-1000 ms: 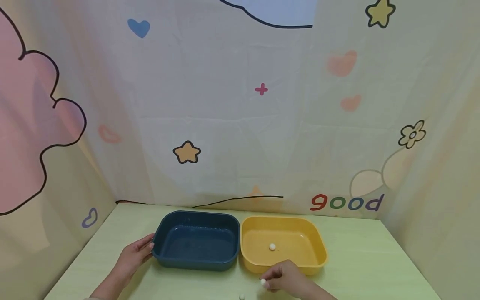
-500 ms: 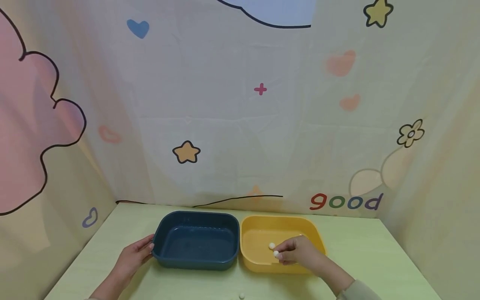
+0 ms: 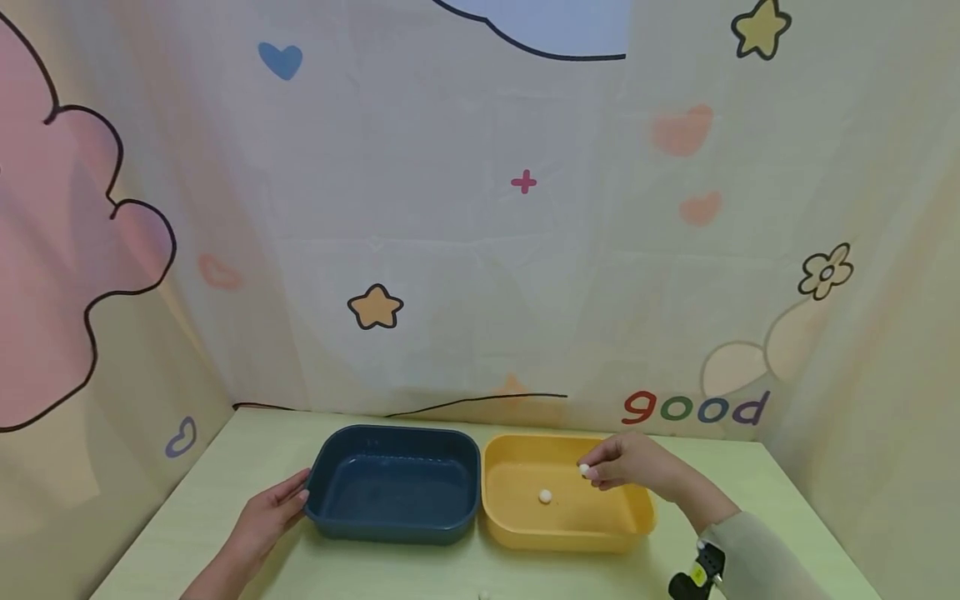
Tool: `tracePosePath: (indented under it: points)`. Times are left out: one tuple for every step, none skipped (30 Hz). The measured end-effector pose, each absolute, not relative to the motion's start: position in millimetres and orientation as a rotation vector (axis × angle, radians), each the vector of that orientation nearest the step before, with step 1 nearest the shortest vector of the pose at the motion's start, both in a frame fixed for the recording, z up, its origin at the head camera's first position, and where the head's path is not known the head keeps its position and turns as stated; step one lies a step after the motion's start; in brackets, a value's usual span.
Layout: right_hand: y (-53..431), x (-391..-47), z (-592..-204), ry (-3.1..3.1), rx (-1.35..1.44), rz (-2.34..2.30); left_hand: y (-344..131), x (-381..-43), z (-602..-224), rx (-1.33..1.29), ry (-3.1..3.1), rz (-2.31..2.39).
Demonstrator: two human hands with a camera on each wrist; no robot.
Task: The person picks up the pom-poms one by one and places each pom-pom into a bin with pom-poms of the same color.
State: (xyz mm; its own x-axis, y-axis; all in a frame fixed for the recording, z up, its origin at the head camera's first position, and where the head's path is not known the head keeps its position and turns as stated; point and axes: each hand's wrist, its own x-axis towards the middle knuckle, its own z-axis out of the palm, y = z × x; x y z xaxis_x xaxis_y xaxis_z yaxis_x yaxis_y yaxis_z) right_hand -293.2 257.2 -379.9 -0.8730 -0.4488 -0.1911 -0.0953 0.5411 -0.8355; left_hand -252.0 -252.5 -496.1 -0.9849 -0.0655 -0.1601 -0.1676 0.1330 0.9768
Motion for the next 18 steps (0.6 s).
tracePosePath:
  points:
    - [260, -296, -378, 2.393, -0.452, -1.257, -253, -252, -496, -0.236, 2.306, 2.001]
    - [262, -299, -377, 2.386, -0.459, -1.251, -253, -252, -496, -0.236, 2.306, 2.001]
    - [263, -302, -375, 2.382, -0.471, -1.24, -253, -252, -496, -0.238, 2.305, 2.003]
    - [264, -305, -374, 2.373, -0.48, -1.232, -253, -252, -496, -0.237, 2.303, 2.003]
    - [265, -307, -373, 2.368, -0.491, -1.222, -253, -252, -497, -0.243, 2.302, 2.005]
    - [266, -310, -372, 2.362, -0.501, -1.213, -253, -252, -497, -0.247, 2.3, 2.007]
    - [266, -312, -371, 2.36, -0.513, -1.199, -253, -251, -497, -0.249, 2.299, 2.008]
    - [266, -315, -370, 2.36, -0.527, -1.184, -253, -251, -497, -0.253, 2.297, 2.011]
    - [266, -317, -370, 2.359, -0.537, -1.173, -253, -251, -497, -0.255, 2.299, 2.01]
    - [265, -320, -370, 2.357, -0.545, -1.166, -253, -251, -497, -0.259, 2.301, 2.009]
    - [265, -323, -369, 2.361, -0.552, -1.153, -253, -251, -497, -0.256, 2.305, 2.003]
    - [264, -326, -369, 2.367, -0.556, -1.141, -253, -251, -497, -0.252, 2.312, 1.996]
    - [263, -328, -369, 2.379, -0.555, -1.127, -253, -251, -497, -0.248, 2.318, 1.988]
    - [262, -331, -369, 2.39, -0.554, -1.116, -253, -251, -497, -0.246, 2.322, 1.985]
    - [261, -333, -369, 2.402, -0.548, -1.102, -252, -251, -496, -0.242, 2.327, 1.978]
    - [260, -335, -370, 2.415, -0.54, -1.084, -252, -251, -496, -0.24, 2.329, 1.976]
    - [258, -337, -370, 2.43, -0.526, -1.063, -252, -251, -496, -0.233, 2.332, 1.971]
    - [257, -338, -371, 2.442, -0.508, -1.042, -252, -251, -496, -0.234, 2.332, 1.971]
